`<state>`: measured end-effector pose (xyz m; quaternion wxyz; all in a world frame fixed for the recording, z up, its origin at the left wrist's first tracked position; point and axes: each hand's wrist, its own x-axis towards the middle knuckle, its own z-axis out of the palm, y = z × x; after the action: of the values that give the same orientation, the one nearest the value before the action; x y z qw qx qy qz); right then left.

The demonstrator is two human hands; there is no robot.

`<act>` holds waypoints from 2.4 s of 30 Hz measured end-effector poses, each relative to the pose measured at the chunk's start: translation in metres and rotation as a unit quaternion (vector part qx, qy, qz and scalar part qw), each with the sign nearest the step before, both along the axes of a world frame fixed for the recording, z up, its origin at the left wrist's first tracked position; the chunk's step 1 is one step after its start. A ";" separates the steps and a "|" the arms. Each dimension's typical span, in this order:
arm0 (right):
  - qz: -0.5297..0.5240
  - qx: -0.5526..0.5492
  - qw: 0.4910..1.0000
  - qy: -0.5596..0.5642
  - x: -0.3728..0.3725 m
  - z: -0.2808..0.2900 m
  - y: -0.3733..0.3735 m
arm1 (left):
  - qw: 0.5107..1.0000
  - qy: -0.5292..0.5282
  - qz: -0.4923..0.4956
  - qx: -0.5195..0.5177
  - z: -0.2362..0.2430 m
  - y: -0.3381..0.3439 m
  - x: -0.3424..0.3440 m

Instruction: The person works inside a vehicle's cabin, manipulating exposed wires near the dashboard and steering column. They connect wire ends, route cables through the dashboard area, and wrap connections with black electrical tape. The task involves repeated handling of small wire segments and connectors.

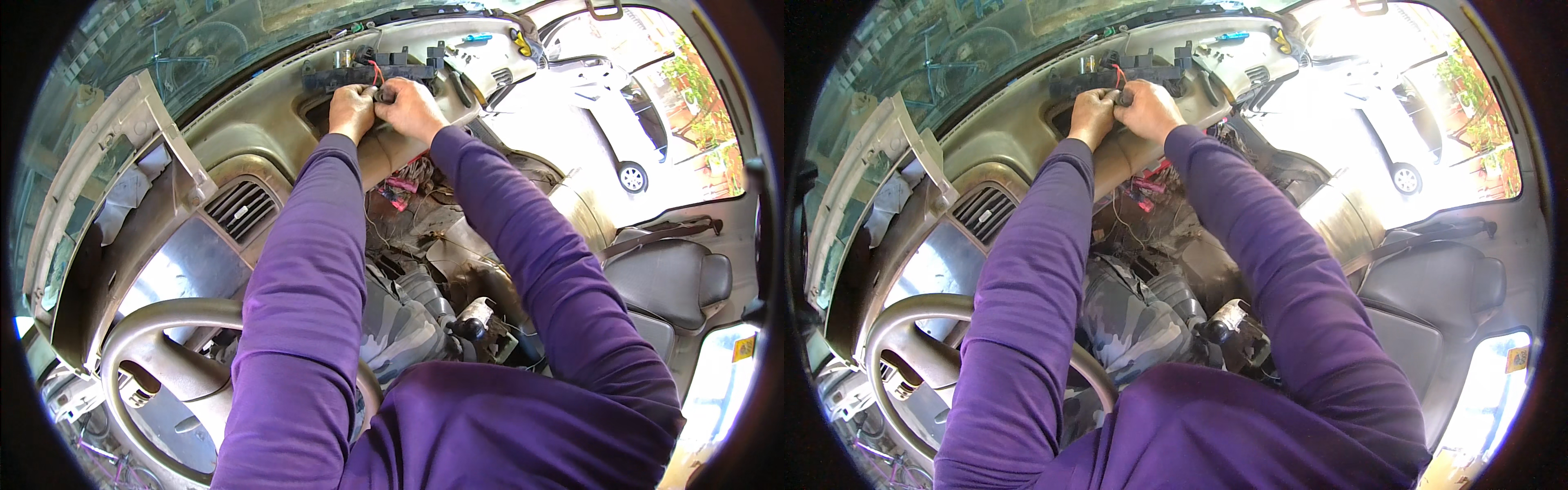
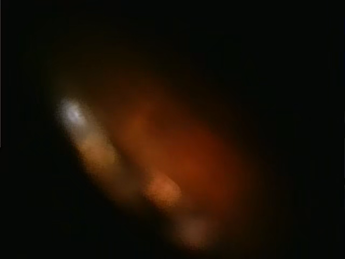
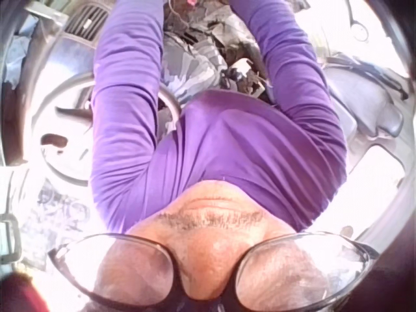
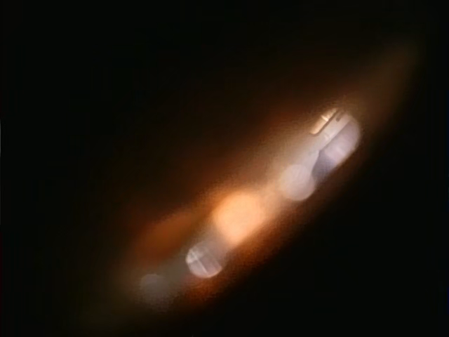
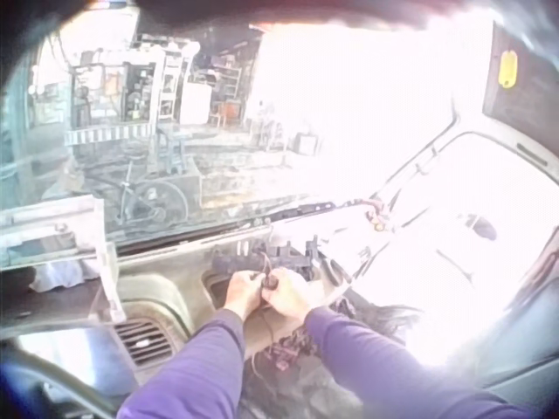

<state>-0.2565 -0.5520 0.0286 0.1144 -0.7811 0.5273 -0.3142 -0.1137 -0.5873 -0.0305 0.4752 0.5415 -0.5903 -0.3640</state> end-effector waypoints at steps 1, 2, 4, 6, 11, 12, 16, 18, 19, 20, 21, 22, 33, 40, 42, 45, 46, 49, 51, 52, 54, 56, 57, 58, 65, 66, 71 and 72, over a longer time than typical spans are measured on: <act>-0.007 -0.011 1.000 0.008 0.002 -0.001 0.003 | 1.000 0.004 -0.005 0.015 -0.001 0.000 0.001; 0.001 -0.003 1.000 -0.007 0.002 0.000 0.005 | 0.999 0.028 -0.015 0.015 -0.002 -0.002 0.002; 0.015 0.013 0.999 -0.039 0.000 0.000 0.007 | 0.996 0.077 -0.037 0.017 -0.004 -0.003 0.001; 0.056 0.040 0.996 -0.053 -0.008 -0.001 0.011 | 0.994 0.084 -0.053 0.039 -0.002 -0.002 -0.001; 0.144 0.039 0.989 -0.020 -0.007 0.009 0.062 | 0.981 0.140 -0.052 0.122 0.007 0.004 0.006; 0.096 0.044 0.992 -0.071 -0.013 0.015 0.080 | 0.983 0.132 -0.049 0.119 0.002 0.005 0.011; -0.079 0.104 0.985 -0.114 -0.102 0.021 0.143 | 0.989 0.102 -0.069 0.082 0.009 0.006 0.007; -0.126 0.132 0.976 -0.122 -0.158 0.009 0.186 | 0.997 0.033 -0.053 0.033 0.003 0.004 0.005; -0.156 0.171 0.965 -0.123 -0.191 -0.002 0.208 | 0.999 0.031 -0.022 0.005 -0.002 -0.001 0.003; -0.191 0.183 0.954 -0.142 -0.228 -0.019 0.234 | 0.999 -0.036 -0.008 -0.027 0.004 0.002 -0.001; -0.231 0.176 0.950 -0.113 -0.255 -0.026 0.259 | 0.992 -0.092 0.009 -0.086 0.006 0.004 0.002; -0.269 0.172 0.944 -0.080 -0.278 -0.032 0.284 | 0.993 -0.117 0.003 -0.032 0.015 0.009 0.008; -0.569 0.295 0.762 0.090 -0.423 -0.092 0.497 | 0.983 0.109 -0.069 0.128 -0.021 -0.050 0.048; -0.584 0.307 0.745 0.103 -0.403 -0.136 0.563 | 0.991 -0.092 -0.043 0.086 -0.022 -0.066 0.057; -0.596 0.294 0.743 0.080 -0.396 -0.139 0.563 | 0.984 -0.157 -0.023 0.079 -0.021 -0.065 0.057; -0.622 0.227 0.748 0.053 -0.397 -0.152 0.562 | 0.972 -0.234 0.000 0.030 -0.020 -0.063 0.056; -0.622 0.229 0.748 0.032 -0.395 -0.152 0.557 | 0.962 -0.274 0.001 -0.002 -0.021 -0.063 0.062; -0.610 0.218 0.761 -0.027 -0.392 -0.160 0.547 | 0.916 -0.395 0.000 -0.073 -0.014 -0.063 0.073; -0.602 0.185 0.777 -0.013 -0.386 -0.168 0.546 | 0.945 -0.322 -0.033 -0.046 -0.003 -0.042 0.055; -0.593 0.169 0.787 -0.007 -0.383 -0.171 0.541 | 0.962 -0.270 -0.042 -0.015 0.000 -0.035 0.057; -0.585 0.165 0.793 0.031 -0.380 -0.177 0.536 | 0.980 -0.199 -0.009 -0.018 -0.007 -0.030 0.069; -0.584 0.152 0.795 0.066 -0.381 -0.185 0.539 | 0.985 -0.174 -0.004 -0.006 -0.002 -0.018 0.061; -0.586 0.150 0.794 0.057 -0.383 -0.188 0.541 | 0.982 -0.190 -0.011 0.007 0.002 -0.012 0.059; -0.573 0.149 0.803 0.072 -0.384 -0.186 0.541 | 0.978 -0.206 -0.017 0.019 0.008 -0.004 0.056; -0.627 0.098 0.772 -0.030 -0.466 -0.149 0.503 | 0.912 -0.397 -0.035 -0.094 0.011 0.008 0.084; -0.627 0.102 0.772 -0.023 -0.486 -0.146 0.495 | 0.904 -0.414 -0.030 -0.107 0.011 0.013 0.084; -0.644 0.243 0.709 0.157 -0.555 -0.148 0.452 | 0.879 -0.451 0.013 -0.155 0.008 0.028 0.072; -0.639 0.270 0.702 0.161 -0.568 -0.154 0.446 | 0.872 -0.462 0.026 -0.158 0.008 0.028 0.072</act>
<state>-0.8240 -0.1057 -0.1258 0.0056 -0.2315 0.9725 -0.0261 -0.0420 -0.5589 -0.0226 0.2362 0.5809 -0.7781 0.0382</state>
